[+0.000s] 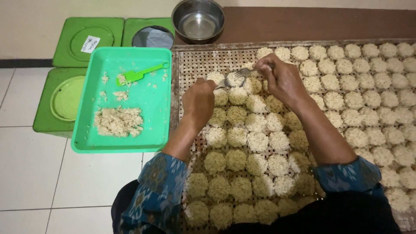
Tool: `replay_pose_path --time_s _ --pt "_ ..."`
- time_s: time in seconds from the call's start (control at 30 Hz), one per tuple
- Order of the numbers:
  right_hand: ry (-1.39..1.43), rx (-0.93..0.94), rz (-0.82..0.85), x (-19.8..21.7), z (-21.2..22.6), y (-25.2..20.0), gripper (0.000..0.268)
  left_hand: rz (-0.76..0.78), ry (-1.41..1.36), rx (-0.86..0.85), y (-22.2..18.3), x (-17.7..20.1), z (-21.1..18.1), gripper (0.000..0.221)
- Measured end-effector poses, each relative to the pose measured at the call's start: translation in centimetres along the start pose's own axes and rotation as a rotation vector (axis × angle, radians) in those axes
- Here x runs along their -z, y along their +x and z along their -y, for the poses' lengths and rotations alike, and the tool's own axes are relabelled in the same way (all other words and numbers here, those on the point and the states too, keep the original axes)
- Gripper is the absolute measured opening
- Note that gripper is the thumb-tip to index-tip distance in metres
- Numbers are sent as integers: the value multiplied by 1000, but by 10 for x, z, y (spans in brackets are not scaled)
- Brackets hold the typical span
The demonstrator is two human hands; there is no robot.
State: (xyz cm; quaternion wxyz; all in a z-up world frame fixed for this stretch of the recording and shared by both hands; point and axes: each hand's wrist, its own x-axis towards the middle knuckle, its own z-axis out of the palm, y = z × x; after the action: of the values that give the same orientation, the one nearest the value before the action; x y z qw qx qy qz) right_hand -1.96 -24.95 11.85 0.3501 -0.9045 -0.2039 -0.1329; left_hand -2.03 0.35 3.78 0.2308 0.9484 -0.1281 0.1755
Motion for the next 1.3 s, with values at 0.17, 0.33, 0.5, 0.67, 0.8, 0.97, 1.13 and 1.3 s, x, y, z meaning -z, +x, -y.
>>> replay_pose_path --time_s 0.17,0.33,0.5,0.67,0.8,0.97,1.13,1.3 --pt "-32 -7 -9 8 11 -4 11 -98 53 -37 6 -16 4 13" --pt "-72 -56 36 11 30 -15 14 -186 233 -116 7 -33 8 13" --pt "-85 -11 8 17 32 -13 11 -156 99 -68 7 -29 4 16" --pt "-20 -76 43 9 45 -10 15 33 28 51 9 -9 -4 20" --pt "-25 -37 50 11 41 -10 13 327 -61 275 14 57 -2 26" --pt "63 47 -100 8 43 3 13 56 -165 322 -16 128 56 27" --pt "215 12 -21 -15 106 20 20 -96 -100 528 -68 187 117 22" --pt "311 166 46 -92 133 55 14 -51 21 805 -96 187 177 23"
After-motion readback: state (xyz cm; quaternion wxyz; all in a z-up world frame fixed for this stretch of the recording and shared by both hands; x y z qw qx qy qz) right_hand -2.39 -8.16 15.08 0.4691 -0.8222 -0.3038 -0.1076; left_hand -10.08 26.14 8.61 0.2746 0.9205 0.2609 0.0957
